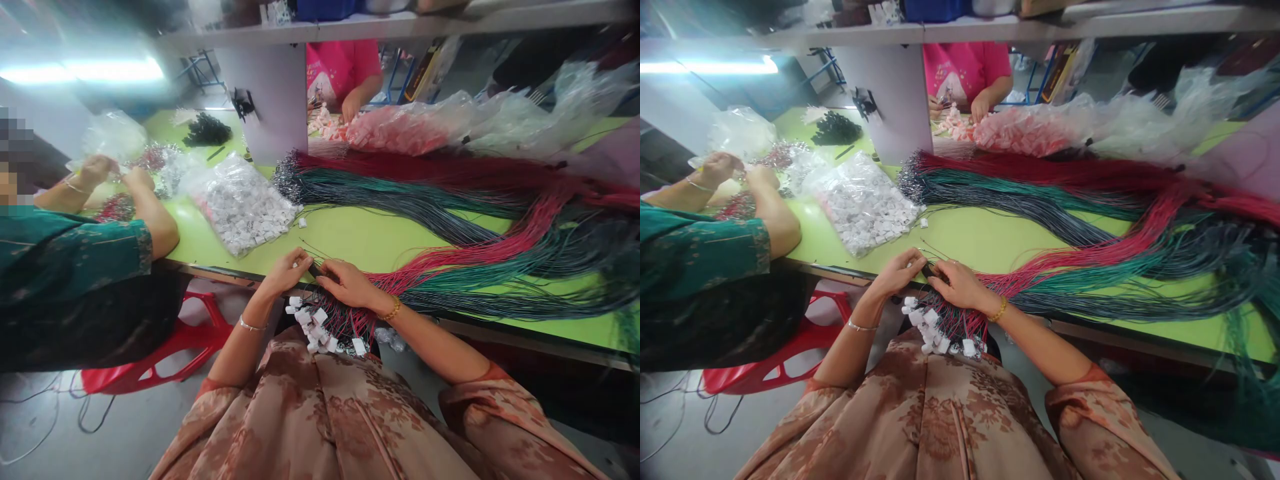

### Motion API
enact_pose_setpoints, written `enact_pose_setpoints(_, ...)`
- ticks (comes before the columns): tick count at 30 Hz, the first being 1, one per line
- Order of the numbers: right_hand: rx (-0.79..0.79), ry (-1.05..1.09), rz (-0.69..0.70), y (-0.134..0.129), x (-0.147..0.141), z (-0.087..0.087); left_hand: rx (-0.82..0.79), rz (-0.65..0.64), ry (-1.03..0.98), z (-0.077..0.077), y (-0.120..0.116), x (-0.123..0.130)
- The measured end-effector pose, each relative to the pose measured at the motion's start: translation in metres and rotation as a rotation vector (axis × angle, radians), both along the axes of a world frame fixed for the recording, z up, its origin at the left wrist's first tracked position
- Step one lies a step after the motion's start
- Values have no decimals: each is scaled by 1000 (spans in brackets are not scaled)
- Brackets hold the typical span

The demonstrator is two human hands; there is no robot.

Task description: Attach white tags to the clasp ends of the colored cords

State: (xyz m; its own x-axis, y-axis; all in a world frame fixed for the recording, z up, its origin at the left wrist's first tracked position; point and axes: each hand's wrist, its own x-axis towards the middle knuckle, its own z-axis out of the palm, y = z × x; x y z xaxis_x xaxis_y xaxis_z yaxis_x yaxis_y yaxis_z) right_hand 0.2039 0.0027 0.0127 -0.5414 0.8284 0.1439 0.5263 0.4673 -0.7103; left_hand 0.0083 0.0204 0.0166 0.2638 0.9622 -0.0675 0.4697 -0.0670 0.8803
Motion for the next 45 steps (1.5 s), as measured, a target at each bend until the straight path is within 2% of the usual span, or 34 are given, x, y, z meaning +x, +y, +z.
enact_pose_setpoints(5, 56, -49, 11, -5, 0, 0, -24, 15, -78, -3, 6, -2)
enact_pose_setpoints(10, 81, -36, -37, -5, 4, -7, -205, 16, -403, -10, 5, 5)
enact_pose_setpoints(14, 93, 35, 0, -4, 9, -11, -166, 112, -480, -13, 6, 11)
enact_pose_setpoints(17, 102, 90, 68, -3, 11, -11, -166, 110, -422, -13, 9, 9)
enact_pose_setpoints(20, 84, 136, 35, -3, 11, -12, -116, 31, -278, -7, 8, 3)
enact_pose_setpoints(25, 44, 153, 8, -2, 9, -15, 93, -68, 98, 17, -4, 1)
enact_pose_setpoints(29, 26, 150, 11, -4, 8, -17, 155, -120, 220, 32, -9, 4)
enact_pose_setpoints(31, 26, 150, 16, -5, 8, -18, 184, -127, 263, 33, -7, 5)
enact_pose_setpoints(34, 37, 150, 6, -6, 8, -18, 227, -111, 293, 26, -4, 4)
enact_pose_setpoints(37, 40, 118, -31, -4, 7, -17, 192, -68, 120, 11, -3, 5)
enact_pose_setpoints(41, 41, 73, -70, -2, 6, -16, -19, -25, -294, -4, -5, 12)
enact_pose_setpoints(43, 69, 72, -75, -5, 6, -12, -62, -9, -369, -5, -7, 14)
enact_pose_setpoints(45, 111, 87, -106, -9, 7, -6, -25, 0, -350, -3, -9, 14)
